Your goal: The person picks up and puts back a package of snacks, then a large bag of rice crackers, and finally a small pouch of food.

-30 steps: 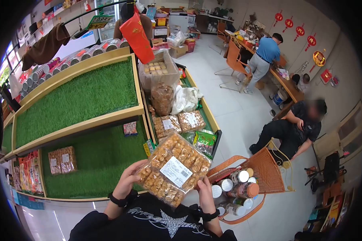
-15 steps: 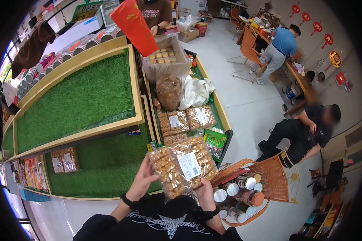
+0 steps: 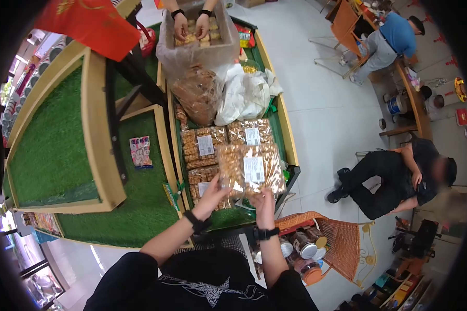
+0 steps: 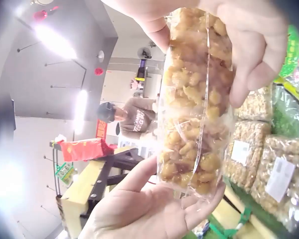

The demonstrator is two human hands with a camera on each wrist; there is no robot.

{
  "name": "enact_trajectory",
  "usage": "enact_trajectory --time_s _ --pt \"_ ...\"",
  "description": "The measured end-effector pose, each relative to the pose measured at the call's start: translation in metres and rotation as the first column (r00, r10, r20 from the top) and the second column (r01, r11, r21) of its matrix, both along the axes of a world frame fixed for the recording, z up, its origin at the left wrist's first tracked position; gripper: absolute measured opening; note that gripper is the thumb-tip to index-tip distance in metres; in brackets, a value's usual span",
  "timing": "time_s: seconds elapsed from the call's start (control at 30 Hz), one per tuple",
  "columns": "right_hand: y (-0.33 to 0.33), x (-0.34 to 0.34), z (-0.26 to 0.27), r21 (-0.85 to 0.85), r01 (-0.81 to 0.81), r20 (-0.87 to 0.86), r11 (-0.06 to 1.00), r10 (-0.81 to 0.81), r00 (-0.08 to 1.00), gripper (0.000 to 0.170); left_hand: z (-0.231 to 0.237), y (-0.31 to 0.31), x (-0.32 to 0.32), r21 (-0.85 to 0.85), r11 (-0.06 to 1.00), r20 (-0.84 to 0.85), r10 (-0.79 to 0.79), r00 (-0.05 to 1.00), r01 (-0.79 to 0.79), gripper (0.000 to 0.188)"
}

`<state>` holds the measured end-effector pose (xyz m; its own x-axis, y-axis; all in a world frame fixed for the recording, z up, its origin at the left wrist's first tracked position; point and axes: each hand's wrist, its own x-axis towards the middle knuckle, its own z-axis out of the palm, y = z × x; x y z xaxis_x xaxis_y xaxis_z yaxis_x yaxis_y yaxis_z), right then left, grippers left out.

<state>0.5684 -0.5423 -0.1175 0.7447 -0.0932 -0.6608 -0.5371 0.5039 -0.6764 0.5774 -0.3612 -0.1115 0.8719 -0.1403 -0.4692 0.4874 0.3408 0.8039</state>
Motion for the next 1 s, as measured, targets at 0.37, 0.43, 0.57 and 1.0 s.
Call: enact_trajectory --time_s 0.37,0.43,0.57,1.0 --pt "-0.010 0.139 -0.121 0.029 -0.139 -0.144 0.990 0.141 0.979 0.063 -0.150 -0.033 0.108 0.303 0.919 0.039 0.252 0.967 -0.252 0.058" --pt "-0.012 0.136 -0.133 0.023 -0.215 -0.152 0.976 0.216 0.965 0.062 -0.167 -0.035 0.104 0.376 0.893 0.052 0.244 0.968 -0.246 0.058" --pt "-0.012 0.132 -0.129 -0.004 -0.197 -0.106 0.980 0.196 0.975 0.058 -0.164 -0.041 0.103 0.518 0.816 0.104 0.239 0.965 -0.258 0.059" --pt "-0.012 0.105 -0.092 -0.026 -0.237 -0.123 0.971 0.232 0.965 0.056 -0.123 -0.034 0.037 0.479 0.849 0.106 0.196 0.975 -0.223 0.054"
